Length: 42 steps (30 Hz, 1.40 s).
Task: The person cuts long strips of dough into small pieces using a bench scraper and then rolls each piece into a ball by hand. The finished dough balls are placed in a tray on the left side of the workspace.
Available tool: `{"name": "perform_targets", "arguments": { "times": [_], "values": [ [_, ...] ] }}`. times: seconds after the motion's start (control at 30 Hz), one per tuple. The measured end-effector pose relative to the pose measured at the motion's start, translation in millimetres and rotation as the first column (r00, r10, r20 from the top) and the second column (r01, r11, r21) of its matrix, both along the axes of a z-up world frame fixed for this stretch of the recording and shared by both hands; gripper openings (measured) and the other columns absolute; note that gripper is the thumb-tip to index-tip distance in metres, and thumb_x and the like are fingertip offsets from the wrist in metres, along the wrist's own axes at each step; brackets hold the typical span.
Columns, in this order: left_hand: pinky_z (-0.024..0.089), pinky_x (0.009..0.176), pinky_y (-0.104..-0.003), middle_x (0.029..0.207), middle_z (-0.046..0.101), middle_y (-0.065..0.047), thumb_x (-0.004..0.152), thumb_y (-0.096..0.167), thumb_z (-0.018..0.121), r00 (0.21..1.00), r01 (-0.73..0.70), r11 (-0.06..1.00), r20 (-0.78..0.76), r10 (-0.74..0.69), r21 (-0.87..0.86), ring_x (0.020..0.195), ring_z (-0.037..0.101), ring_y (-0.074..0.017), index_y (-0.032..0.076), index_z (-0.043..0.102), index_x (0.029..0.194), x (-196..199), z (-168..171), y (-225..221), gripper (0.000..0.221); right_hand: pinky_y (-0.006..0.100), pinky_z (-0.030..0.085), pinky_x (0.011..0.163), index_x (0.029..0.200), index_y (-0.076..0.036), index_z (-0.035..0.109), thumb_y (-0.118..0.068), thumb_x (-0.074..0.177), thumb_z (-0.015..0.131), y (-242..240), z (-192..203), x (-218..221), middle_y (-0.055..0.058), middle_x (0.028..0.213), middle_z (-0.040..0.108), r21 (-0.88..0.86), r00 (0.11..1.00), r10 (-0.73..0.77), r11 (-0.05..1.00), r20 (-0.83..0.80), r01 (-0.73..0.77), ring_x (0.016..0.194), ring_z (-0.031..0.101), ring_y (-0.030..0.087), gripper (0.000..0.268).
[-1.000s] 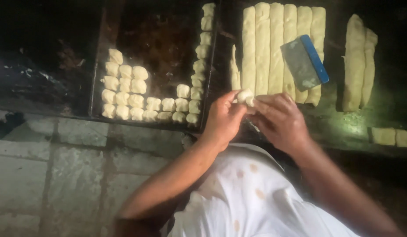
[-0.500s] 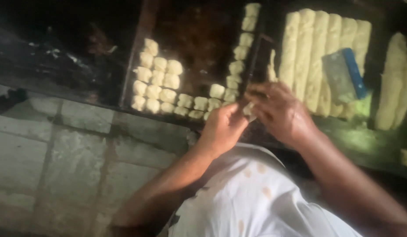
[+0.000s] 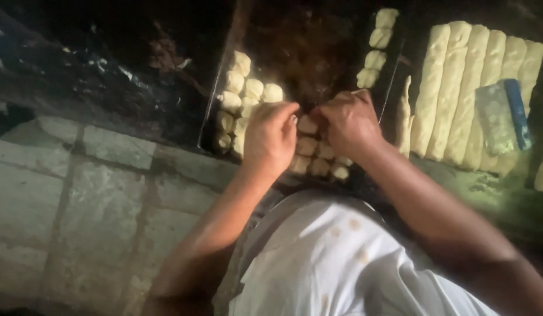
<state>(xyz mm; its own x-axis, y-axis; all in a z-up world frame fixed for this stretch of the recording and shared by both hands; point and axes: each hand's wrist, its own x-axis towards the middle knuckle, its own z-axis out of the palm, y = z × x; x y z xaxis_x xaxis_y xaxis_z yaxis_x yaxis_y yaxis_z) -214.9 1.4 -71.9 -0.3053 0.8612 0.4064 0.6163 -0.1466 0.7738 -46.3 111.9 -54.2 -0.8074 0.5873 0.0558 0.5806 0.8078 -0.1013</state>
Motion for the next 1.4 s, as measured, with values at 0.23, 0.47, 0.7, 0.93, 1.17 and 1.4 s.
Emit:
{"name": "perform_targets", "arguments": {
  "times": [0.23, 0.47, 0.7, 0.93, 1.17, 1.4],
  "values": [
    [0.053, 0.097, -0.045, 0.115, 0.07, -0.021, 0.08, -0.002, 0.062, 0.964, 0.16, 0.977, -0.192, -0.186, -0.14, 0.11, 0.064, -0.0399, 0.001, 0.07, 0.097, 1.2, -26.7, 29.6, 0.02, 0.04, 0.06, 0.096, 0.133, -0.007, 0.072, -0.009, 0.106, 0.064, -3.0, 38.6, 64.4, 0.01, 0.12, 0.077, -0.116, 0.965, -0.131, 0.987, -0.228, 0.106, 0.11, 0.072, 0.025, 0.028],
    [0.054, 0.087, -0.045, 0.106, 0.072, -0.015, 0.087, 0.0, 0.062, 0.914, 0.344, 0.896, -0.12, -0.388, -0.281, 0.1, 0.067, -0.0367, 0.002, 0.074, 0.099, 2.7, -9.3, 39.5, 0.017, 0.038, 0.061, 0.094, 0.126, -0.011, 0.074, -0.017, 0.103, 0.069, -25.3, 41.3, 160.3, 0.011, 0.122, 0.076, -0.121, 0.912, -0.323, 0.946, -0.253, 0.302, 0.112, 0.073, 0.025, 0.024],
    [0.055, 0.087, -0.044, 0.106, 0.072, -0.016, 0.088, 0.0, 0.063, 0.904, 0.371, 0.894, -0.121, -0.409, -0.251, 0.099, 0.069, -0.037, 0.001, 0.075, 0.103, 7.5, -3.6, 39.6, 0.019, 0.032, 0.062, 0.088, 0.122, -0.008, 0.074, -0.016, 0.11, 0.066, -50.4, 16.4, 281.0, 0.012, 0.119, 0.075, -0.133, 0.831, -0.484, 0.875, -0.275, 0.466, 0.106, 0.074, 0.022, 0.017],
    [0.055, 0.086, -0.045, 0.107, 0.073, -0.017, 0.092, 0.003, 0.059, 0.874, 0.363, 0.866, -0.196, -0.444, -0.343, 0.099, 0.068, -0.0385, 0.002, 0.075, 0.105, 12.8, 17.7, 35.6, 0.021, 0.036, 0.056, 0.091, 0.124, 0.002, 0.068, -0.007, 0.114, 0.059, -48.3, -28.5, 411.2, 0.018, 0.114, 0.07, -0.219, 0.676, -0.582, 0.807, -0.451, 0.548, 0.104, 0.07, 0.03, 0.016],
    [0.05, 0.09, -0.053, 0.109, 0.069, -0.027, 0.099, 0.015, 0.054, 0.725, 0.006, 0.773, -0.53, -0.44, -0.634, 0.106, 0.063, -0.045, 0.014, 0.066, 0.139, 57.0, 52.7, 49.7, 0.042, 0.04, 0.058, 0.095, 0.133, -0.006, 0.07, -0.012, 0.12, 0.057, -66.3, -4.9, 583.2, 0.015, 0.127, 0.074, 0.119, 0.57, -0.814, 0.558, -0.11, 0.821, 0.11, 0.072, 0.03, 0.019],
    [0.05, 0.105, -0.046, 0.127, 0.071, -0.017, 0.1, 0.012, 0.064, 0.885, 0.265, 0.921, -0.309, -0.35, -0.285, 0.123, 0.062, -0.0349, 0.008, 0.067, 0.133, 134.3, 73.0, 44.4, 0.033, 0.058, 0.054, 0.086, 0.124, -0.025, 0.074, -0.033, 0.094, 0.071, -57.7, 4.6, 535.4, 0.008, 0.123, 0.074, 0.326, 0.495, -0.815, 0.575, 0.3, 0.75, 0.111, 0.07, 0.036, 0.031]
  ]
}}
